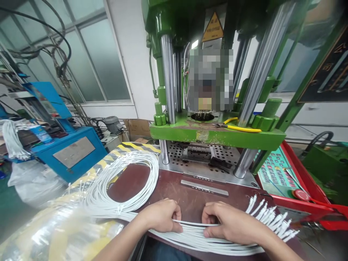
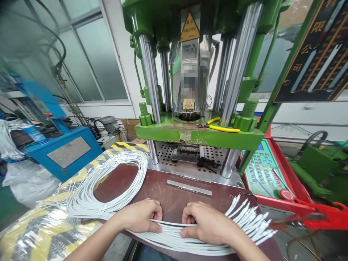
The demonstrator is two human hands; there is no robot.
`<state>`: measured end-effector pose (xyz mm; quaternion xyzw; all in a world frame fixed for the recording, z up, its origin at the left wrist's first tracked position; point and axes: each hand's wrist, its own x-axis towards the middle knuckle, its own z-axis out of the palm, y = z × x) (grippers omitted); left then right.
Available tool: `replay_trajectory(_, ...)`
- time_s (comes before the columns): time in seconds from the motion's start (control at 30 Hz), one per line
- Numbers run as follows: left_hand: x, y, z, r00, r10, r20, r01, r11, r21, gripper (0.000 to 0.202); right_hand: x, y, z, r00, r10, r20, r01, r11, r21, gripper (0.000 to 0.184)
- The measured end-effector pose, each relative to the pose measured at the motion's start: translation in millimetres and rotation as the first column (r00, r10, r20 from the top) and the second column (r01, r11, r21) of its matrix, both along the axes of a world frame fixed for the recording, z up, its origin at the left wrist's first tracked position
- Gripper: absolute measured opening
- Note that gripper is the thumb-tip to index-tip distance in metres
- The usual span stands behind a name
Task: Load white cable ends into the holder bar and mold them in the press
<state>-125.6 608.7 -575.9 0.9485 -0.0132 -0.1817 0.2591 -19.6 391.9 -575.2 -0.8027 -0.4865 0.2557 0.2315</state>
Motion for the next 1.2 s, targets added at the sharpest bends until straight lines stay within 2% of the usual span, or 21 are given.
replay_trajectory(0.13,2.1,-1.3,4.4,0.999,0.037,-0.034,-0.036,0.999,0.008,0.022,-5.3,1.2,1.2,1.000,-0.018,-0.017,0.017,0.998,-0.053,0.026)
replay_trajectory(0.23,3.6,6.8,3.3,0.996,0.061,-0.061,-0.069,0.987,-0.145,0.028,-4.9,1.6,-0.2,1.000,-0.012,-0.009,0.012,0.999,-0.052,0.024)
replay_trajectory(0.37,6.1,21.3,0.2,0.985,0.095,-0.145,-0.144,0.916,-0.375,0.032,-0.9,3.3,0.3,1.000,-0.004,-0.030,0.003,1.000,-0.021,0.024)
replay_trajectory(0.47,7.6,25.8,0.0,0.975,0.074,-0.211,-0.168,0.865,-0.473,0.036,0.8,5.6,3.7,1.000,0.000,-0.019,0.000,1.000,0.014,0.026)
replay_trajectory(0.57,7.2,25.9,1.5,0.972,0.053,-0.229,-0.173,0.823,-0.541,0.037,1.4,7.9,6.9,0.996,0.019,-0.089,-0.016,0.999,0.031,0.038)
replay_trajectory(0.63,5.3,25.5,2.3,0.972,0.057,-0.230,-0.179,0.812,-0.555,0.038,1.9,9.0,8.3,0.994,0.020,-0.104,-0.017,0.999,0.033,0.041)
replay_trajectory(0.7,2.2,25.2,2.4,0.973,0.078,-0.218,-0.187,0.818,-0.544,0.036,2.2,9.9,9.5,0.998,0.015,-0.053,-0.013,1.000,0.028,0.039)
replay_trajectory(0.77,-1.3,24.4,1.3,0.982,0.114,-0.151,-0.170,0.882,-0.440,0.036,2.1,10.4,10.5,1.000,-0.002,0.028,0.002,1.000,0.021,0.034)
replay_trajectory(0.83,-4.4,22.5,-0.5,0.987,0.136,-0.084,-0.154,0.947,-0.282,0.032,1.6,10.6,11.1,0.993,-0.034,0.112,0.032,0.999,0.021,0.030)
replay_trajectory(0.9,-6.0,20.4,-2.0,0.988,0.138,-0.072,-0.149,0.970,-0.190,0.025,1.1,10.1,11.1,0.985,-0.052,0.167,0.048,0.998,0.026,0.028)
replay_trajectory(1.03,-4.3,23.9,0.8,0.988,0.135,-0.076,-0.149,0.960,-0.237,0.021,1.1,8.2,8.5,0.992,-0.029,0.125,0.025,0.999,0.031,0.028)
replay_trajectory(1.13,-3.1,34.3,11.0,0.989,0.143,-0.030,-0.145,0.949,-0.278,0.024,1.1,8.5,5.2,0.990,-0.029,0.139,0.022,0.999,0.050,0.027)
replay_trajectory(1.2,-4.5,38.4,19.9,0.989,0.133,-0.067,-0.149,0.913,-0.379,0.026,-0.4,9.8,5.2,0.980,-0.045,0.196,0.032,0.997,0.073,0.030)
